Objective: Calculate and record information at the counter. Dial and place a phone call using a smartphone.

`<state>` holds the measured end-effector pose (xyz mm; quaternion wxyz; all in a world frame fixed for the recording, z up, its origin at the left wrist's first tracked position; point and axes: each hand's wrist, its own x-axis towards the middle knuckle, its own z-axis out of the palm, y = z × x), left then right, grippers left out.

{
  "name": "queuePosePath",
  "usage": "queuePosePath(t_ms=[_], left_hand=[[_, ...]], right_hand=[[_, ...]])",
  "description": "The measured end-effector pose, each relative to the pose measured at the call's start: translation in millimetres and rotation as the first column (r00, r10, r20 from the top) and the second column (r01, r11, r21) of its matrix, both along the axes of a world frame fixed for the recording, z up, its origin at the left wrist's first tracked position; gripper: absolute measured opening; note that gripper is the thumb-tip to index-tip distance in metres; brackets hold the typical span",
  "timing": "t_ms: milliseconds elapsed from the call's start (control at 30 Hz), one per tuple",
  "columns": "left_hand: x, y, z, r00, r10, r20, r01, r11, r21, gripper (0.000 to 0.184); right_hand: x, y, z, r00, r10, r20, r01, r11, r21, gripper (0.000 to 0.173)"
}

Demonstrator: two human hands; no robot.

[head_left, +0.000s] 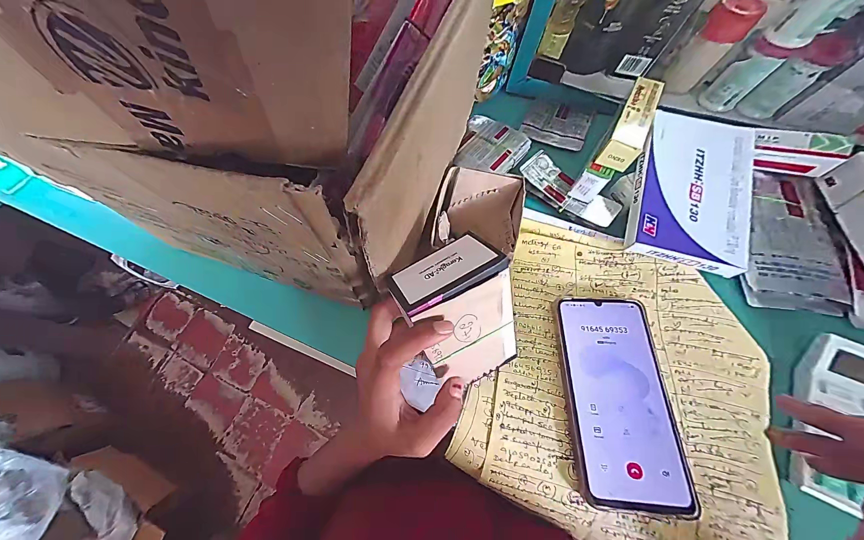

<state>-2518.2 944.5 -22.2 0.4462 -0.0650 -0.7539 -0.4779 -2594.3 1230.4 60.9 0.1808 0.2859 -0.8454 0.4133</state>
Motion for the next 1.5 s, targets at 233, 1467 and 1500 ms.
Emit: queuePosePath(t_ms=[233,1467,1500], left_hand=[[2.9,-2.9,-0.6,0.999,-0.027,0.029,0.026,0.999,0.029,0.064],[10.8,9.4,-6.9,0.979,-0.009,-0.201,0.022,0.998,0.064,0.067],[11.8,5.7,-8.2,0.985,-0.042,-0.167,0.050,0.998,0.044,0.064]], right_hand=[[33.8,-11.0,-28.2,0.982,0.017,0.188,-0.068,0.961,0.268,0.096],[47.6,5.2,-37.8,0.958,-0.258,0.127,0.228,0.951,0.211,0.112],[48.2,3.5,-36.0,0.949,-0.287,0.132,0.250,0.937,0.243,0.112]])
